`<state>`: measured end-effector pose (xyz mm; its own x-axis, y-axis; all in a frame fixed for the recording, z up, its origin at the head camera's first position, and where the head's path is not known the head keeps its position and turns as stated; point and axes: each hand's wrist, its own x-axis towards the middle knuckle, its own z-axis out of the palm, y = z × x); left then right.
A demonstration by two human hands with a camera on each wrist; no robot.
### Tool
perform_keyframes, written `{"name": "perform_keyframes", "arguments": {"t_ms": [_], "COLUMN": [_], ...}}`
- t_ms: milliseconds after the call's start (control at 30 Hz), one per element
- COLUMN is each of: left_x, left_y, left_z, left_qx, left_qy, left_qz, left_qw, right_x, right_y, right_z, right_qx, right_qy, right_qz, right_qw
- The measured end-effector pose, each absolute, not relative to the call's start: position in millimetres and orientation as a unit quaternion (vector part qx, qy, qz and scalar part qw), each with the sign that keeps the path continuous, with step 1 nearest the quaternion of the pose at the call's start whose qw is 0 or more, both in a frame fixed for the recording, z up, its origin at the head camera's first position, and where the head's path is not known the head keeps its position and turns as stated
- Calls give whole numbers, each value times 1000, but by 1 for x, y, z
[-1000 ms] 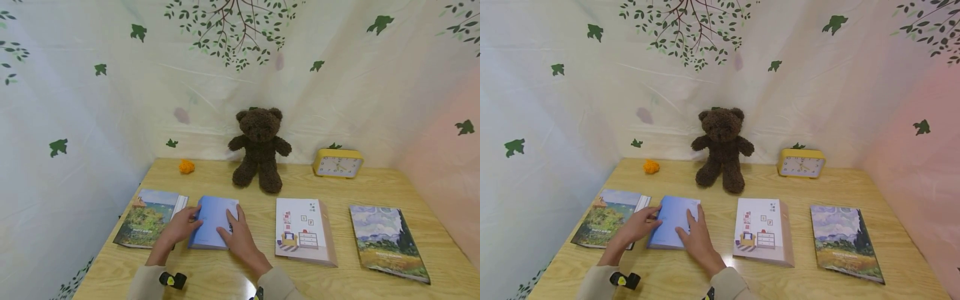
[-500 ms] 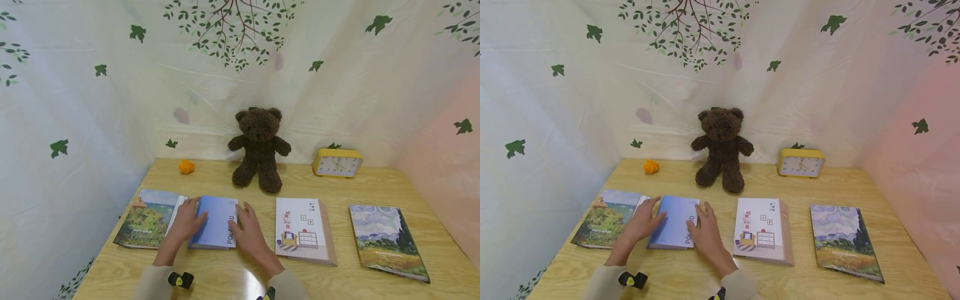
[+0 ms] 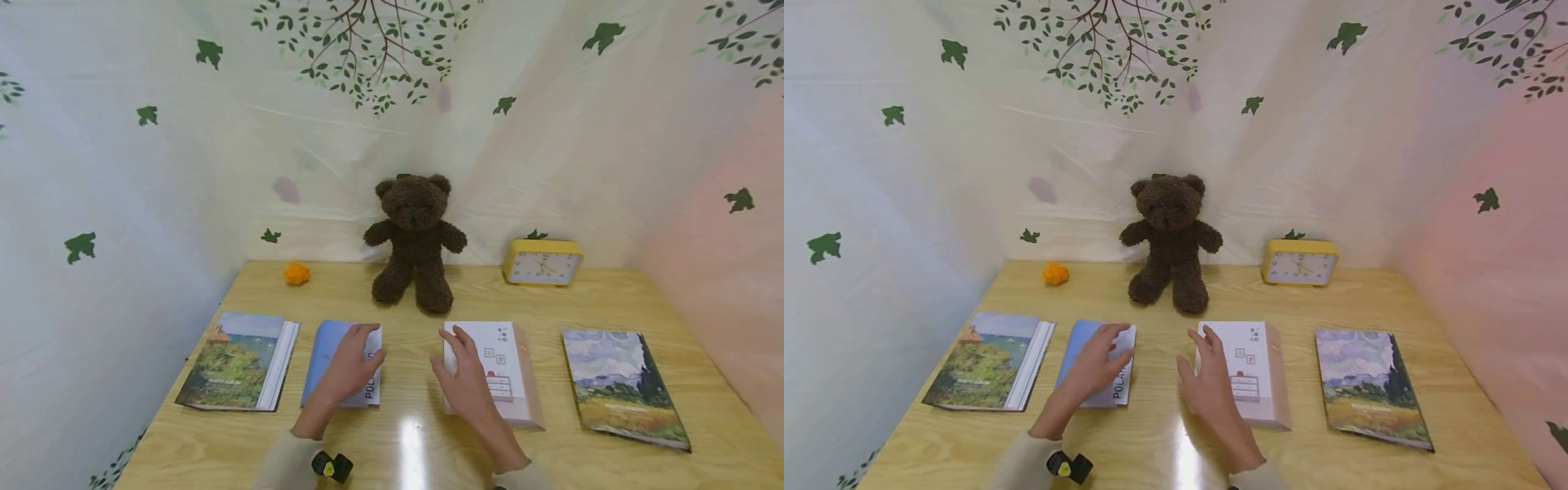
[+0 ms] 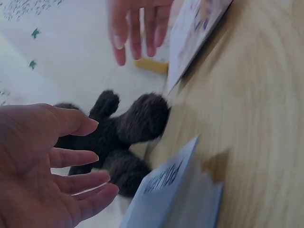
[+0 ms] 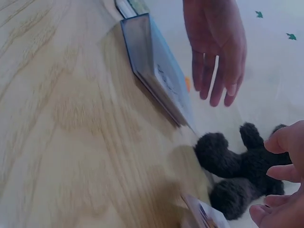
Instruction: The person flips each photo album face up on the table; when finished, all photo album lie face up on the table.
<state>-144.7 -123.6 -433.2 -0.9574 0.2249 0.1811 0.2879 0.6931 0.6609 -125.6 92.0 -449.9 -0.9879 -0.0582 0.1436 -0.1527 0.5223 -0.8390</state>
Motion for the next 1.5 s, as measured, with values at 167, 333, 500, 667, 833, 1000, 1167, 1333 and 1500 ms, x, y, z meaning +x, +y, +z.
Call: {"name": "perform_keyframes", "arguments": {"t_ms": [167, 333, 500, 667, 833, 1000, 1167, 1333, 1500], "left_x": [-139, -134, -134, -136, -136, -135, -131, -129, -127], "left_y": [-98, -73, -51, -32, -22, -14, -9, -4, 2], "left_z": [-441, -451, -464, -474, -476, -476, -473, -468, -463], "left_qx": [-182, -185, -188, -182, -185, -197, -216, -226, -222], "left_qy": [-901, -888, -880, -864, -870, -889, -901, -915, -921], "left_qz": [-393, -417, -430, -458, -452, -410, -373, -333, -316], "left_qw": [-8, -58, -75, -96, -73, -53, -46, -40, -47], "right_x": [-116, -110, -106, -101, -97, -98, -98, -98, -99], "right_y": [118, 151, 189, 212, 212, 213, 218, 222, 221], "right_z": [-442, -440, -449, -460, -462, -464, -464, -457, -449], "right_qx": [43, 32, 6, -10, -29, -70, -111, -125, -121], "right_qy": [-878, -903, -929, -929, -921, -906, -854, -812, -812], "right_qz": [474, 426, 370, 368, 387, 415, 499, 559, 562], "right_qw": [44, 45, 3, -36, -39, -48, -94, -116, -98]}}
